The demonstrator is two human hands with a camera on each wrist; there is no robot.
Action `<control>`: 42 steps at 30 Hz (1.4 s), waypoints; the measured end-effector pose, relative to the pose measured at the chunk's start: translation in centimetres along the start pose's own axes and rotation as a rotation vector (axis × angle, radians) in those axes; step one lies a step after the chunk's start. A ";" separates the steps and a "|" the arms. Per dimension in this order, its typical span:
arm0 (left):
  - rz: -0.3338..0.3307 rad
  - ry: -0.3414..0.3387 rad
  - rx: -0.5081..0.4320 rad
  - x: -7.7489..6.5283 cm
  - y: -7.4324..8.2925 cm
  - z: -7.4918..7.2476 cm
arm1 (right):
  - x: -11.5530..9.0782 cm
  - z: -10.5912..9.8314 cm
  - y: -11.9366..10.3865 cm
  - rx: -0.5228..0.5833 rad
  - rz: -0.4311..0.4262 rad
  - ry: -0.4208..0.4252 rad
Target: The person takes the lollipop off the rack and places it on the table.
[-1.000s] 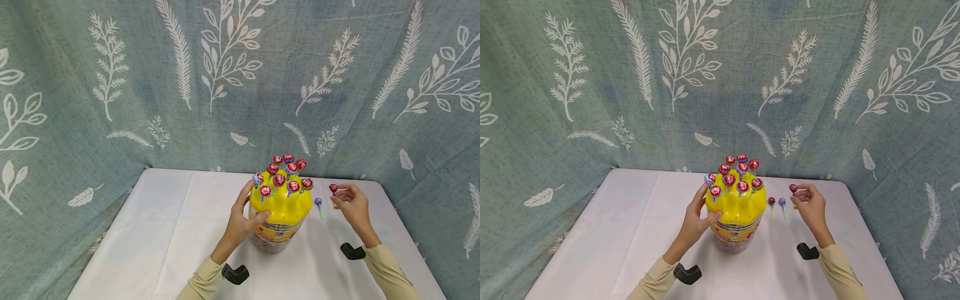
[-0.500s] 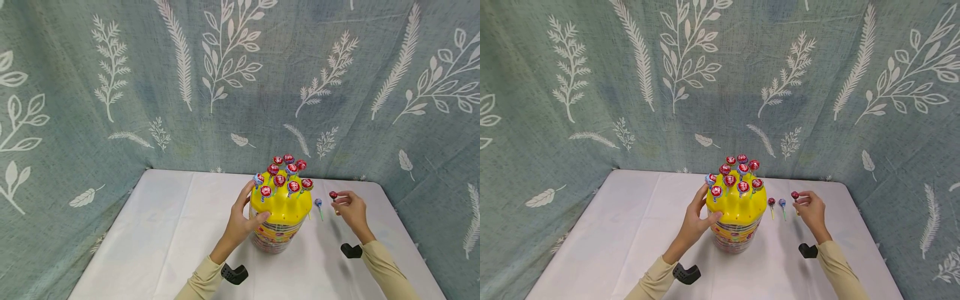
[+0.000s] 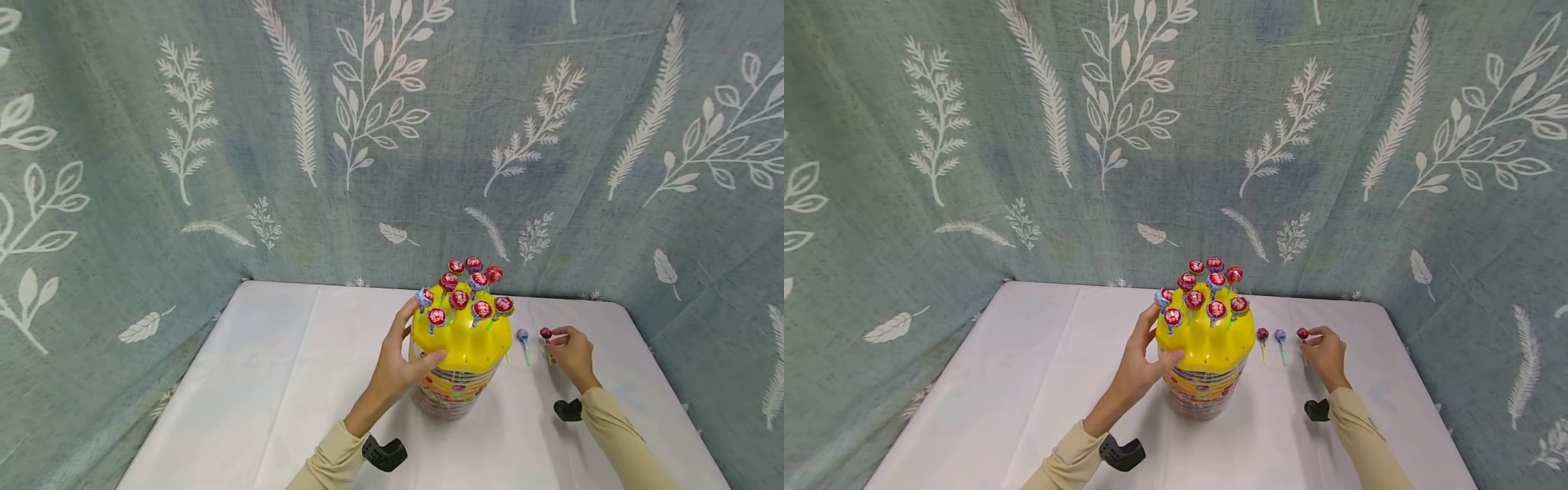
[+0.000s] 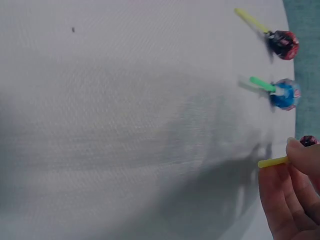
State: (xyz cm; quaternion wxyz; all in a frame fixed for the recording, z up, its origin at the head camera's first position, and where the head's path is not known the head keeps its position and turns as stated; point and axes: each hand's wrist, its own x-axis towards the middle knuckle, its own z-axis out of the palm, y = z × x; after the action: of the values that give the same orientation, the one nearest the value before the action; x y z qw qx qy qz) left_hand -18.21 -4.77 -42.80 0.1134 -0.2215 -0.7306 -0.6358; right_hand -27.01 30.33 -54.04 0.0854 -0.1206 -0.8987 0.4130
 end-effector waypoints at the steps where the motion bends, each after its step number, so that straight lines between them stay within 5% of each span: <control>1: -0.010 0.002 -0.002 0.0 0.6 0.0 | 0.0 0.1 0.2 -0.017 0.003 -0.004; 8: -0.087 -0.002 -0.002 0.0 2.1 0.1 | 0.2 0.8 0.9 -0.072 0.016 -0.001; 18: -0.070 -0.008 -0.015 -0.2 1.9 0.3 | 0.2 1.0 1.0 -0.098 0.015 0.021; 33: -0.108 -0.023 -0.014 0.1 2.2 0.0 | 0.1 -1.4 -0.3 0.025 -0.053 0.041; 35: -0.113 -0.021 -0.010 0.1 2.2 0.0 | 1.0 -1.3 0.4 0.029 -0.071 0.049; 38: -0.130 -0.022 -0.003 0.1 2.3 -0.1 | 3.9 -0.2 4.4 0.001 -0.133 0.075; 42: -0.118 -0.009 0.014 0.1 0.0 0.1 | 5.0 -0.6 5.3 0.057 -0.203 0.077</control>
State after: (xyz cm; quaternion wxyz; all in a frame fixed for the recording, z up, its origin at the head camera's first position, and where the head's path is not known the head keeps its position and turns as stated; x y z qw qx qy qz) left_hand -18.22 -4.62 -42.77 0.0741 -0.1803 -0.7474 -0.6351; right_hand -30.85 35.55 -57.43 0.1649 -0.0422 -0.8901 0.4228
